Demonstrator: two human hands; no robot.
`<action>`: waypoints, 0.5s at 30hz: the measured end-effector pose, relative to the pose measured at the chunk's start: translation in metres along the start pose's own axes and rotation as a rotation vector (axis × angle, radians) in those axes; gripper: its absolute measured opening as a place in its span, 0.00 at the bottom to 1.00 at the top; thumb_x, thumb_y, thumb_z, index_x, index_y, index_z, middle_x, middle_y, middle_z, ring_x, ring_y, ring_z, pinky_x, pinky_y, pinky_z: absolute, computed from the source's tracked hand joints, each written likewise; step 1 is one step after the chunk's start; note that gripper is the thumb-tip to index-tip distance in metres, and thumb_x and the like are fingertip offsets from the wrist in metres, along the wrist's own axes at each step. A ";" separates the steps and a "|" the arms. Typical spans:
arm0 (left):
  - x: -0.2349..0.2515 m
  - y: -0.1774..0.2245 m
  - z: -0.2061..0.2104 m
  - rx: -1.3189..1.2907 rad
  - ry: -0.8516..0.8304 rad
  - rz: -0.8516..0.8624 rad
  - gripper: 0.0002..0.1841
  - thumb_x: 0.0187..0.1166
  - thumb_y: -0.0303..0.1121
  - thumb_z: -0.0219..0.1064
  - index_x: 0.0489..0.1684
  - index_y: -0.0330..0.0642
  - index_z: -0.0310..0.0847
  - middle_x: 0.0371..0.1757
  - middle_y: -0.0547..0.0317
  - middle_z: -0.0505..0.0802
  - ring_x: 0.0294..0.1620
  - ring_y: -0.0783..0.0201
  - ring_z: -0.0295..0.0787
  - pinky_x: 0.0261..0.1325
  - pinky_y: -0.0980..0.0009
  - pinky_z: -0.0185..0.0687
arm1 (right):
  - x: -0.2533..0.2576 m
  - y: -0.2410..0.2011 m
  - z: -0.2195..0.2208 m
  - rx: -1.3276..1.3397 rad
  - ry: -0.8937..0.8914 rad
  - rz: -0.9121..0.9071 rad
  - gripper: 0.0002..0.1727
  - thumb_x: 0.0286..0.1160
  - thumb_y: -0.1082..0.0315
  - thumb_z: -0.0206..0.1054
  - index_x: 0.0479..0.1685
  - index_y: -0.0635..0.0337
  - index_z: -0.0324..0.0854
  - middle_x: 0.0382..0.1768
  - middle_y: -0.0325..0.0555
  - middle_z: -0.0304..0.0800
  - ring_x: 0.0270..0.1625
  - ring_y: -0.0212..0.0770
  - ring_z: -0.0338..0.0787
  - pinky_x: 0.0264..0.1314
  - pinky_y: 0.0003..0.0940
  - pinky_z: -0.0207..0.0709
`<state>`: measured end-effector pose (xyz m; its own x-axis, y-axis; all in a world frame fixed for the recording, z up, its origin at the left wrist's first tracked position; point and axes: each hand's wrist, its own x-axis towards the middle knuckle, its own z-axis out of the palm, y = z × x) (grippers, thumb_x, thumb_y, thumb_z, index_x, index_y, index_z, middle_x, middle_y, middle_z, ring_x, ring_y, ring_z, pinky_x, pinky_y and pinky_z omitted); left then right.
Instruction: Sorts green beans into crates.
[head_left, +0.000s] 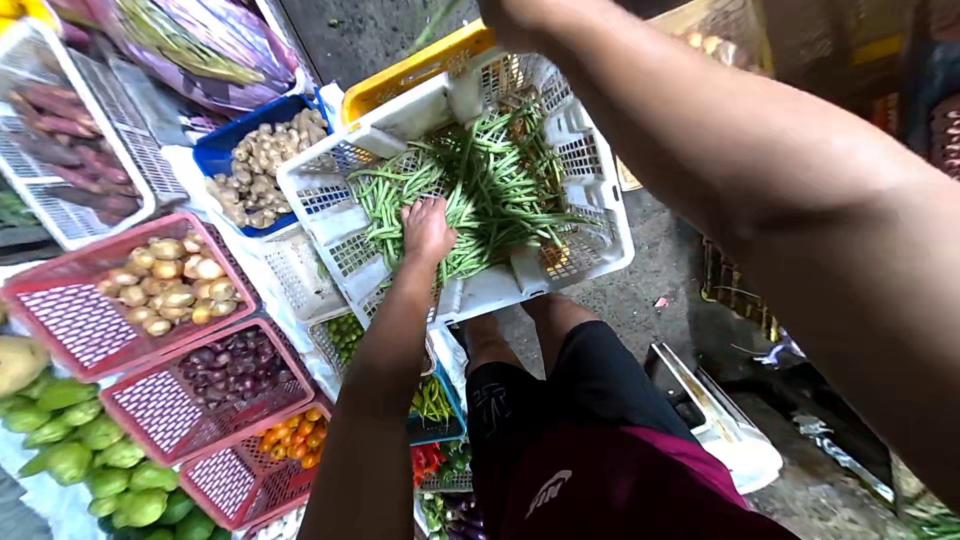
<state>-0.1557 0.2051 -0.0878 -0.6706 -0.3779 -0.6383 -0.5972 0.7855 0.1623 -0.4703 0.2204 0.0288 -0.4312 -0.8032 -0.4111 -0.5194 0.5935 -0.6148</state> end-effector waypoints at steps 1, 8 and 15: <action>-0.005 -0.001 -0.006 -0.004 -0.010 0.012 0.27 0.66 0.42 0.76 0.66 0.45 0.84 0.65 0.52 0.92 0.71 0.49 0.84 0.82 0.40 0.64 | 0.010 0.008 0.010 -0.038 -0.026 0.023 0.12 0.85 0.70 0.58 0.55 0.64 0.84 0.50 0.62 0.89 0.56 0.62 0.89 0.57 0.67 0.79; -0.070 -0.012 -0.060 -0.338 0.126 0.039 0.20 0.63 0.40 0.79 0.53 0.42 0.91 0.61 0.54 0.93 0.78 0.53 0.79 0.91 0.38 0.46 | 0.024 0.026 0.032 -0.009 -0.053 0.023 0.15 0.87 0.61 0.57 0.56 0.59 0.85 0.50 0.59 0.90 0.57 0.61 0.88 0.60 0.68 0.76; -0.109 -0.030 -0.059 -1.609 0.130 0.029 0.28 0.66 0.25 0.75 0.68 0.33 0.73 0.49 0.45 0.95 0.52 0.52 0.95 0.62 0.52 0.92 | -0.117 0.008 0.067 0.439 0.087 -0.038 0.11 0.83 0.64 0.64 0.54 0.59 0.85 0.47 0.46 0.91 0.47 0.39 0.91 0.56 0.45 0.87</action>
<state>-0.0909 0.1942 0.0220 -0.6703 -0.4755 -0.5698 -0.3470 -0.4778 0.8070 -0.3749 0.3157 0.0264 -0.4884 -0.8055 -0.3357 -0.1824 0.4704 -0.8634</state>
